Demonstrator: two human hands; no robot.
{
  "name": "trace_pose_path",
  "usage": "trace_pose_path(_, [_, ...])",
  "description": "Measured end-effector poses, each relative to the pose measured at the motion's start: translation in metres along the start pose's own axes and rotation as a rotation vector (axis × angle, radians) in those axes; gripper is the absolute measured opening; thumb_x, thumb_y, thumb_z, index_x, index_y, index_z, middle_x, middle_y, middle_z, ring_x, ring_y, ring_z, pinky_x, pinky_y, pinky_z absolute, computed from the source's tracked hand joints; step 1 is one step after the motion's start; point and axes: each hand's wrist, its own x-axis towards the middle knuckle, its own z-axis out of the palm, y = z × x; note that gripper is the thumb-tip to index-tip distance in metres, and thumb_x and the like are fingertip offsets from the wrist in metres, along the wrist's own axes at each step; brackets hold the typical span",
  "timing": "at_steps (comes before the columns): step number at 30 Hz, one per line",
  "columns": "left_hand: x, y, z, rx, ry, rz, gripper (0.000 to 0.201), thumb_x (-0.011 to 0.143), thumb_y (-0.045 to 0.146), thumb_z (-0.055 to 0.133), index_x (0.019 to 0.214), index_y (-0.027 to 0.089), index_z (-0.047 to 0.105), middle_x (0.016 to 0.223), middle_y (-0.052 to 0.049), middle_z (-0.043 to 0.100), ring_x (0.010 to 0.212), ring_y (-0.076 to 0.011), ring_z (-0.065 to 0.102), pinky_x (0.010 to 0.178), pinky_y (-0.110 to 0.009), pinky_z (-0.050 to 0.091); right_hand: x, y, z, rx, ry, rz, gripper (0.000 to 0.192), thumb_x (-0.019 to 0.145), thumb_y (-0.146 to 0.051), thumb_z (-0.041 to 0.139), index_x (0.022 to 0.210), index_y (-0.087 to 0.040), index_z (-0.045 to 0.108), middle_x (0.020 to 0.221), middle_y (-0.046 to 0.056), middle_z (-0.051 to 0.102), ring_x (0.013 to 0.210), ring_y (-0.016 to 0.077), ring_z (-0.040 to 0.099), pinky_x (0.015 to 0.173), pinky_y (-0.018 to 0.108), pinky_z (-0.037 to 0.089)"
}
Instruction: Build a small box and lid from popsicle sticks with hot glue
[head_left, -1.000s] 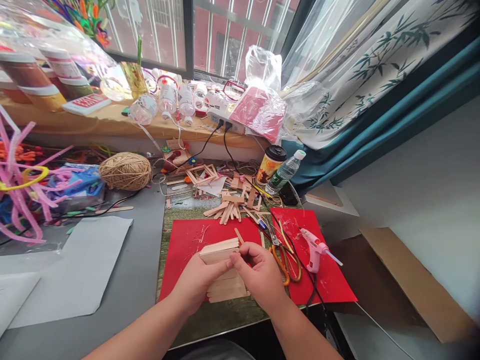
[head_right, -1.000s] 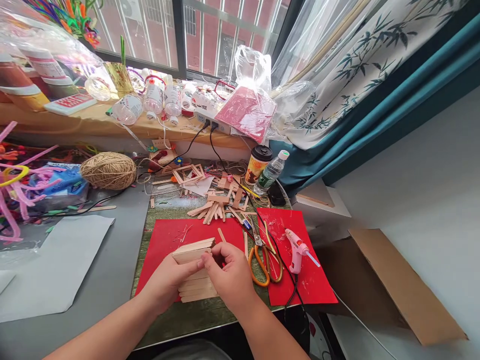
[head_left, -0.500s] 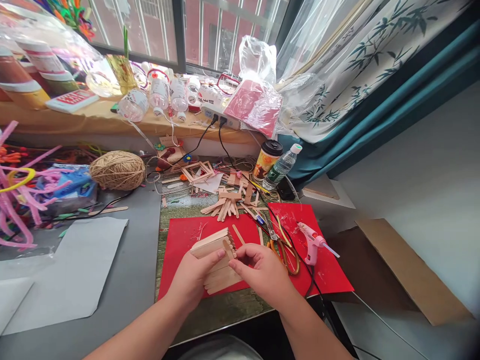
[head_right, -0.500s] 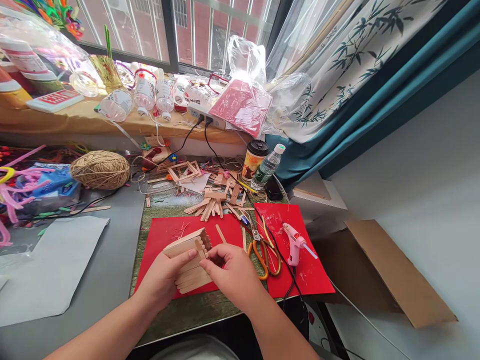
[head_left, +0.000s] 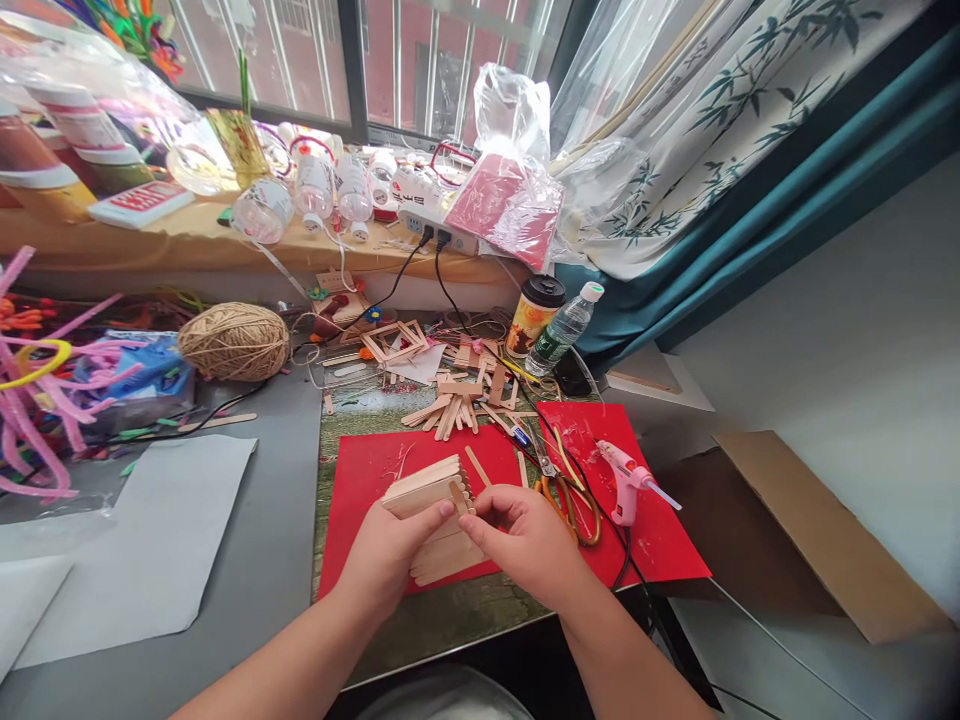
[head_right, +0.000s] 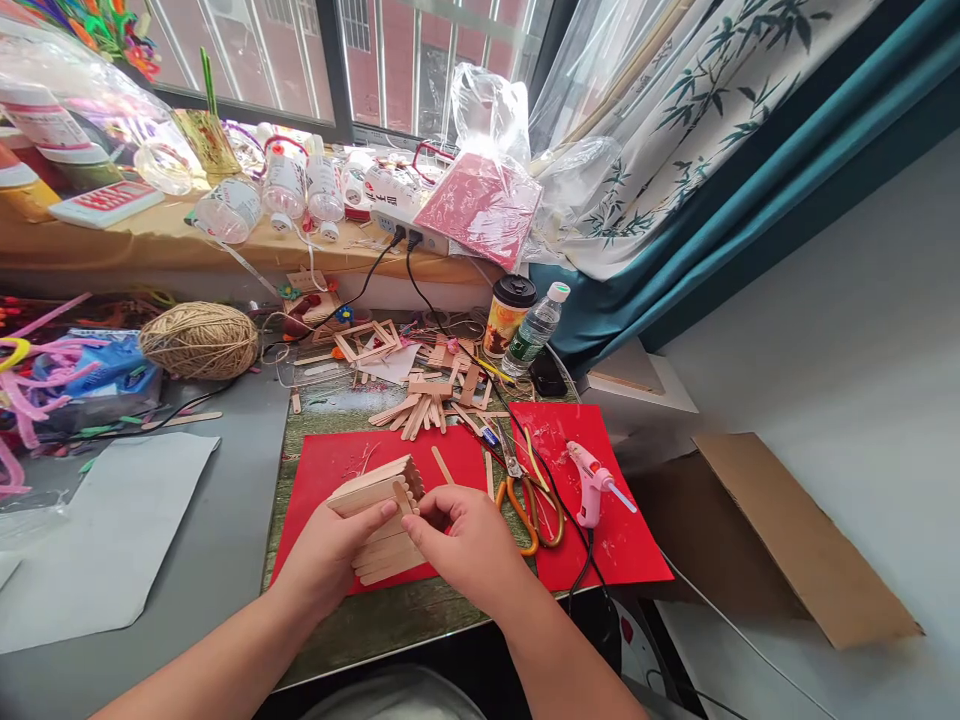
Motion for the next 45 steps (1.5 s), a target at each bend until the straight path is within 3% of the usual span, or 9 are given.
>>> trace_pose_path(6, [-0.002, 0.002, 0.003, 0.029, 0.032, 0.006, 0.054, 0.063, 0.04, 0.095, 0.109, 0.015, 0.079, 0.111, -0.015, 0.08, 0.101, -0.0347, 0.074, 0.084, -0.038, 0.057, 0.003, -0.001, 0.004, -0.005, 0.014, -0.053, 0.033, 0.092, -0.043, 0.068, 0.071, -0.02, 0.058, 0.066, -0.004, 0.049, 0.062, 0.0122, 0.043, 0.057, 0.024, 0.037])
trace_pose_path(11, [0.0, 0.001, 0.003, 0.033, 0.031, -0.01, 0.053, 0.064, 0.043, 0.093, 0.107, 0.015, 0.079, 0.108, -0.014, 0.08, 0.097, -0.0336, 0.074, 0.081, -0.037, 0.057, 0.004, -0.001, 0.006, -0.017, 0.028, -0.071, 0.034, 0.094, -0.042, 0.066, 0.07, -0.02, 0.056, 0.066, -0.004, 0.047, 0.063, 0.0125, 0.042, 0.058, 0.025, 0.037])
trace_pose_path(15, [-0.001, -0.001, 0.006, 0.061, 0.02, -0.013, 0.056, 0.066, 0.045, 0.092, 0.111, 0.016, 0.078, 0.11, -0.014, 0.08, 0.098, -0.0329, 0.073, 0.081, -0.037, 0.058, 0.006, 0.0, 0.004, 0.056, 0.041, -0.066, 0.029, 0.093, -0.044, 0.066, 0.077, -0.019, 0.062, 0.071, -0.001, 0.054, 0.066, 0.0139, 0.048, 0.06, 0.026, 0.04])
trace_pose_path(21, [-0.003, 0.001, 0.005, 0.049, -0.143, -0.082, 0.056, 0.073, 0.044, 0.089, 0.119, 0.016, 0.076, 0.12, -0.016, 0.077, 0.103, -0.0339, 0.073, 0.087, -0.042, 0.058, 0.006, 0.001, 0.007, 0.194, 0.062, -0.057, 0.026, 0.092, -0.043, 0.07, 0.081, -0.019, 0.066, 0.072, -0.001, 0.057, 0.066, 0.0142, 0.05, 0.062, 0.027, 0.042])
trace_pose_path(28, [0.005, -0.011, -0.003, -0.051, -0.13, -0.122, 0.058, 0.077, 0.042, 0.087, 0.126, 0.015, 0.072, 0.123, -0.017, 0.075, 0.108, -0.0329, 0.072, 0.093, -0.042, 0.057, 0.014, 0.007, 0.005, 0.348, 0.21, -0.025, 0.029, 0.09, -0.047, 0.074, 0.087, -0.019, 0.071, 0.08, 0.002, 0.068, 0.073, 0.0156, 0.059, 0.068, 0.027, 0.048])
trace_pose_path(31, [0.008, -0.016, -0.007, -0.055, -0.095, -0.073, 0.056, 0.08, 0.042, 0.085, 0.127, 0.015, 0.072, 0.125, -0.017, 0.075, 0.11, -0.0326, 0.071, 0.095, -0.042, 0.056, 0.013, 0.008, -0.002, 0.396, 0.125, 0.014, 0.03, 0.088, -0.049, 0.076, 0.093, -0.02, 0.073, 0.084, 0.003, 0.07, 0.078, 0.0177, 0.062, 0.071, 0.029, 0.05])
trace_pose_path(34, [0.009, -0.018, -0.009, -0.087, -0.046, 0.001, 0.055, 0.081, 0.041, 0.085, 0.128, 0.016, 0.072, 0.125, -0.016, 0.075, 0.111, -0.0322, 0.071, 0.094, -0.04, 0.057, 0.009, 0.006, -0.009, 0.221, 0.023, -0.004, 0.025, 0.088, -0.045, 0.076, 0.089, -0.02, 0.073, 0.084, 0.002, 0.068, 0.078, 0.018, 0.061, 0.073, 0.03, 0.049])
trace_pose_path(38, [0.012, -0.021, -0.012, -0.124, -0.025, 0.043, 0.053, 0.083, 0.04, 0.083, 0.129, 0.017, 0.071, 0.124, -0.015, 0.075, 0.109, -0.0306, 0.071, 0.086, -0.036, 0.057, 0.005, 0.004, -0.015, -0.077, 0.027, -0.091, 0.022, 0.088, -0.035, 0.076, 0.073, -0.021, 0.067, 0.088, 0.001, 0.065, 0.083, 0.0185, 0.062, 0.08, 0.032, 0.048])
trace_pose_path(45, [0.014, -0.019, -0.012, -0.121, 0.006, 0.055, 0.057, 0.081, 0.04, 0.084, 0.131, 0.016, 0.07, 0.122, -0.015, 0.076, 0.105, -0.0296, 0.072, 0.086, -0.036, 0.058, 0.004, -0.005, -0.013, -0.137, 0.025, -0.183, 0.024, 0.092, -0.028, 0.071, 0.069, -0.021, 0.065, 0.09, 0.003, 0.066, 0.093, 0.0201, 0.063, 0.086, 0.032, 0.047])
